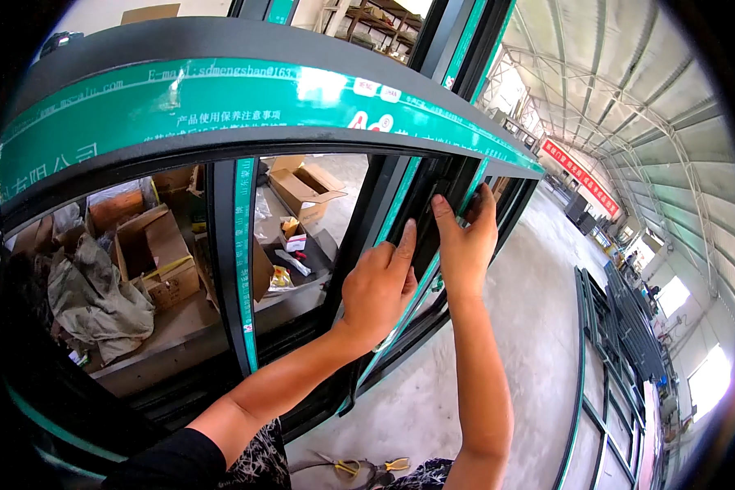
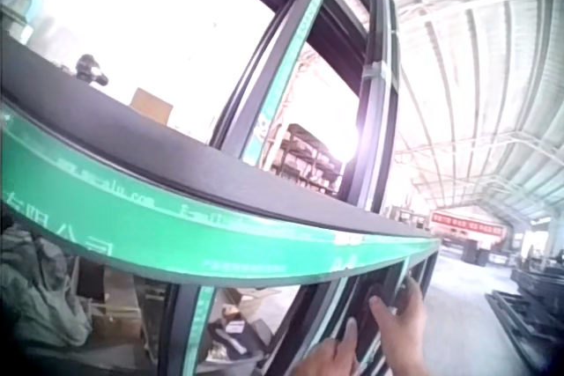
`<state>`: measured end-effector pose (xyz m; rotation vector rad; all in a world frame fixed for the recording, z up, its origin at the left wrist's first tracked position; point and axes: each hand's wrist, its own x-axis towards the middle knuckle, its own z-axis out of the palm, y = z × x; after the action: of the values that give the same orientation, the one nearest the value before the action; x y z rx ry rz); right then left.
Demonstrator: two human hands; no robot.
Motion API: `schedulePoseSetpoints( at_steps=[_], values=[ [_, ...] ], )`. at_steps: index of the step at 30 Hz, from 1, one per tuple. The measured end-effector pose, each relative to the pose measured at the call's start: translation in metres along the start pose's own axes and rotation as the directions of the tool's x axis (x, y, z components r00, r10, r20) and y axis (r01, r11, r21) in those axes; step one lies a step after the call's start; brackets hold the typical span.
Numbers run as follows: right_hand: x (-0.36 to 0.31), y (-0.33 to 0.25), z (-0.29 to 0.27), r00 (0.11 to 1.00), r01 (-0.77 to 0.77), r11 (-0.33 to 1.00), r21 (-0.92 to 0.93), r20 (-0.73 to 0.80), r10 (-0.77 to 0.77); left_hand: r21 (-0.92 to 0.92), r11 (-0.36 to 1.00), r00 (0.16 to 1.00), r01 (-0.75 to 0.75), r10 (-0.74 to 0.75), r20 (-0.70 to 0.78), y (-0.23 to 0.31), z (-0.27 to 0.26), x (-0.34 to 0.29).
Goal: The person installs a rubber seal into the frame of a window by pressing it into the groove by hand. They pull the seal strip from a coil and apply it along the length of the window frame.
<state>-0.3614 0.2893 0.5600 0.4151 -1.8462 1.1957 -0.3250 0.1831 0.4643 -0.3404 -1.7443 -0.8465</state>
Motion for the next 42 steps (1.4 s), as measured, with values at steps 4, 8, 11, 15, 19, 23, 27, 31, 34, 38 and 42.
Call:
schedulePoseSetpoints(
  at_steps=[4,8,11,15,19,23,27,31,34,38,42],
  values=[
    [0.004,0.0,0.004,0.999,-0.025,0.999,0.044,-0.019,0.026,-0.023,1.0,1.0,0.012,-0.012,0.001,0.0,-0.002,0.003],
    [0.006,0.001,0.002,0.999,-0.015,0.998,0.067,-0.04,0.018,-0.094,0.996,1.0,0.013,-0.012,0.013,0.0,-0.006,0.005],
    [0.006,-0.003,0.002,0.999,-0.02,0.997,0.076,-0.039,0.023,-0.102,0.995,1.0,0.013,-0.011,0.018,0.0,-0.008,0.009],
    [0.012,-0.01,0.004,0.998,-0.003,0.995,0.099,-0.06,0.009,-0.088,0.996,0.998,0.035,-0.03,0.057,0.003,-0.008,0.021],
    [0.014,-0.012,0.008,0.996,-0.033,0.995,0.097,-0.077,0.04,-0.059,0.998,0.997,0.028,-0.024,0.072,0.002,-0.012,0.025],
    [0.018,-0.007,0.005,0.995,-0.057,0.984,0.17,-0.076,0.071,-0.066,0.997,0.998,0.03,-0.027,0.057,0.004,-0.011,0.025],
    [0.021,-0.012,0.004,0.99,-0.112,0.973,0.203,-0.059,0.126,-0.05,0.998,0.998,0.032,-0.029,0.061,0.005,-0.011,0.025],
    [0.029,-0.013,-0.001,0.993,-0.114,0.991,0.069,-0.012,0.115,-0.036,0.999,0.997,0.039,-0.036,0.067,0.007,-0.014,0.029],
    [0.028,-0.031,-0.004,0.99,-0.139,0.99,0.012,-0.024,0.139,-0.038,0.998,0.997,0.043,-0.04,0.069,0.008,-0.011,0.029],
    [0.041,-0.013,-0.005,0.986,-0.154,0.972,-0.175,-0.089,0.141,-0.036,0.999,0.998,0.029,-0.027,0.06,0.011,-0.008,0.028],
    [0.031,-0.006,-0.007,1.0,-0.018,0.975,-0.224,-0.013,0.015,0.004,0.999,0.997,0.044,-0.045,0.065,0.014,-0.003,0.025]
  ],
)
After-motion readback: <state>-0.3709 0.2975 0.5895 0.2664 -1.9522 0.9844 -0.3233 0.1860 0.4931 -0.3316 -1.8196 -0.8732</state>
